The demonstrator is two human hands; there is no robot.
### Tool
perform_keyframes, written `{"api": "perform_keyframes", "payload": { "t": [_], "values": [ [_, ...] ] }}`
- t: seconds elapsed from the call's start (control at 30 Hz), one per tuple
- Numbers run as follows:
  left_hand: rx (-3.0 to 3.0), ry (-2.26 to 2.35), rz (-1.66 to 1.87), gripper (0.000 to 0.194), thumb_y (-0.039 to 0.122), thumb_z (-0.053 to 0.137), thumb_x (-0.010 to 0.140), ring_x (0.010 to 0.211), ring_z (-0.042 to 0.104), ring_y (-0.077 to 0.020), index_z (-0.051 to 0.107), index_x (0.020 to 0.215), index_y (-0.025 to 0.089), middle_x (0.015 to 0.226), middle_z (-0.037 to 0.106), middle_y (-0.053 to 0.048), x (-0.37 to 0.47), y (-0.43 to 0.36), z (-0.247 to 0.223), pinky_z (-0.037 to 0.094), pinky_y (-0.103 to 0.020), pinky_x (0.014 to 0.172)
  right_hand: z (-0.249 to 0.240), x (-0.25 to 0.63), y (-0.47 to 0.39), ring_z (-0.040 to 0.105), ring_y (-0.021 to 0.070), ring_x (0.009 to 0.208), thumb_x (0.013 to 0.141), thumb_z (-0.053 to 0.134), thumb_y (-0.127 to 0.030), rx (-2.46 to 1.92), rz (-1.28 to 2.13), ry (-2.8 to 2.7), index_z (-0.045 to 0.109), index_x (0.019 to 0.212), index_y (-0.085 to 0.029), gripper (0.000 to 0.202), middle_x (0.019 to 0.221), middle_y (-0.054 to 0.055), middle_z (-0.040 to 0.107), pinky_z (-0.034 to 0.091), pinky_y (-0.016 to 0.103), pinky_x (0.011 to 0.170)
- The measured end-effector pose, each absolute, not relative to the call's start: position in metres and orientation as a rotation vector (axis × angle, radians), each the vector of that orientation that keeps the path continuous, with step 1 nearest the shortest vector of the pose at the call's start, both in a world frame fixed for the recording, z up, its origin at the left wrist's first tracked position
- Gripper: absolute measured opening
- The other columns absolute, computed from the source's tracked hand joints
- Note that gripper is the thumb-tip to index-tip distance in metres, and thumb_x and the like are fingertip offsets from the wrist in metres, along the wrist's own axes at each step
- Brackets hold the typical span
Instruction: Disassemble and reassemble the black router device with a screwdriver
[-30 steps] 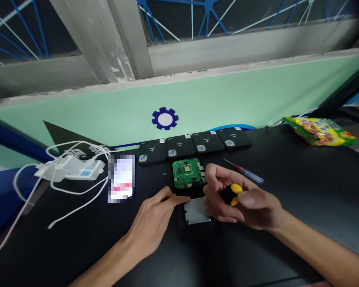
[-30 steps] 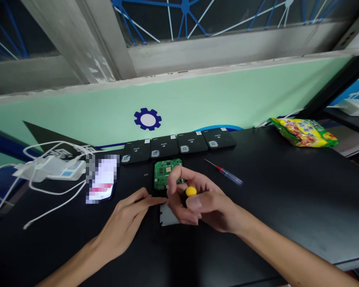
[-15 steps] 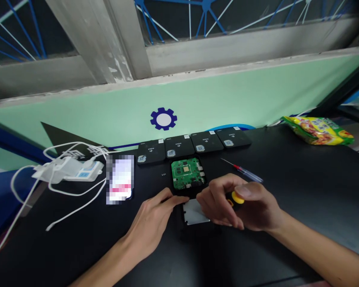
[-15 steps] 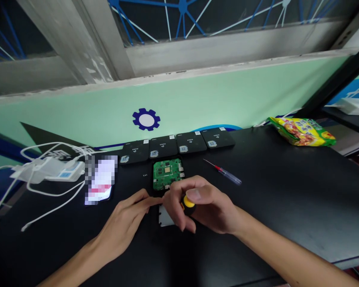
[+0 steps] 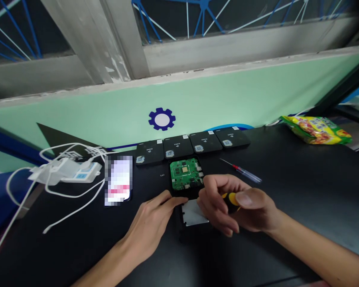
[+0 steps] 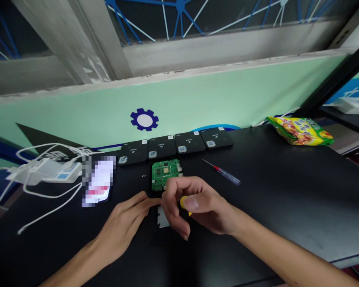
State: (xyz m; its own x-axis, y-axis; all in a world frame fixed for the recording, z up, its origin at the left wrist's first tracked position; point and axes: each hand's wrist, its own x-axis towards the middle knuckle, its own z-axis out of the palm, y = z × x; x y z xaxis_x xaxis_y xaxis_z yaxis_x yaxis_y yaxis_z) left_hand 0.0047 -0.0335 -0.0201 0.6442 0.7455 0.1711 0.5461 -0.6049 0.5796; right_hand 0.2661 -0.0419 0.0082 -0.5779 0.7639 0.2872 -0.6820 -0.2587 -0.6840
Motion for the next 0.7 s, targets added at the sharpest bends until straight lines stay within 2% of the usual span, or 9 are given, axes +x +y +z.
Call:
{"api": "perform_keyframes", "payload": {
  "t": [0.13,0.23,0.37,0.47,0.6,0.7],
  "values": [
    [2.383,1.007,0.567,0.043,0.014,0.039,0.114,0.073,0.070,-0.0151,0.073,0.136,0.029,0.099,0.066,-0.002,0.0051,-0.0334,-0.0194,0.055,-0.026,0.067,0.0079,0.2654,-0.0429,0.043,0.0115,0.046,0.091,0.077,-0.042,-0.146,1.952,-0.982,0.058,0.091,-0.020,0.029,0.058,-0.004,0.057,0.040,0.021,0.051],
    [2.371,1.006,0.568,0.043,0.016,0.039,0.115,0.076,0.071,-0.0157,0.072,0.138,0.030,0.099,0.067,-0.002,0.0047,-0.0336,-0.0184,0.055,-0.027,0.068,0.0080,0.2665,-0.0435,0.037,0.0096,0.040,0.091,0.077,-0.039,-0.142,1.970,-0.972,0.056,0.096,-0.022,0.027,0.058,-0.007,0.057,0.034,0.021,0.048],
    [2.348,1.001,0.576,0.043,0.018,0.038,0.116,0.076,0.071,-0.0157,0.074,0.138,0.028,0.100,0.068,-0.003,0.0042,-0.0341,-0.0186,0.055,-0.026,0.065,0.0085,0.2689,-0.0435,0.028,0.0087,0.041,0.091,0.077,-0.041,-0.152,1.966,-0.985,0.068,0.097,-0.018,0.024,0.057,-0.008,0.050,0.028,0.023,0.048],
    [2.349,0.998,0.574,0.043,0.017,0.038,0.116,0.075,0.070,-0.0158,0.074,0.138,0.026,0.099,0.068,-0.004,0.0042,-0.0343,-0.0187,0.056,-0.026,0.065,0.0092,0.2682,-0.0428,0.030,0.0115,0.044,0.094,0.072,-0.046,-0.173,1.901,-1.037,0.077,0.085,-0.015,0.033,0.056,-0.005,0.046,0.027,0.027,0.050],
    [2.352,1.005,0.550,0.044,0.015,0.039,0.115,0.074,0.071,-0.0156,0.074,0.138,0.027,0.099,0.068,-0.003,0.0043,-0.0342,-0.0174,0.055,-0.026,0.064,0.0107,0.2653,-0.0415,0.034,0.0164,0.046,0.106,0.049,-0.045,-0.151,1.823,-1.092,0.081,0.077,-0.015,0.052,0.046,-0.003,0.039,0.031,0.031,0.054],
    [2.360,1.007,0.555,0.043,0.015,0.039,0.115,0.074,0.071,-0.0156,0.074,0.138,0.028,0.099,0.068,-0.003,0.0041,-0.0339,-0.0165,0.054,-0.026,0.063,0.0112,0.2649,-0.0415,0.035,0.0157,0.047,0.103,0.051,-0.040,-0.132,1.839,-1.074,0.083,0.080,-0.013,0.048,0.049,-0.002,0.044,0.033,0.032,0.057]
  ]
}}
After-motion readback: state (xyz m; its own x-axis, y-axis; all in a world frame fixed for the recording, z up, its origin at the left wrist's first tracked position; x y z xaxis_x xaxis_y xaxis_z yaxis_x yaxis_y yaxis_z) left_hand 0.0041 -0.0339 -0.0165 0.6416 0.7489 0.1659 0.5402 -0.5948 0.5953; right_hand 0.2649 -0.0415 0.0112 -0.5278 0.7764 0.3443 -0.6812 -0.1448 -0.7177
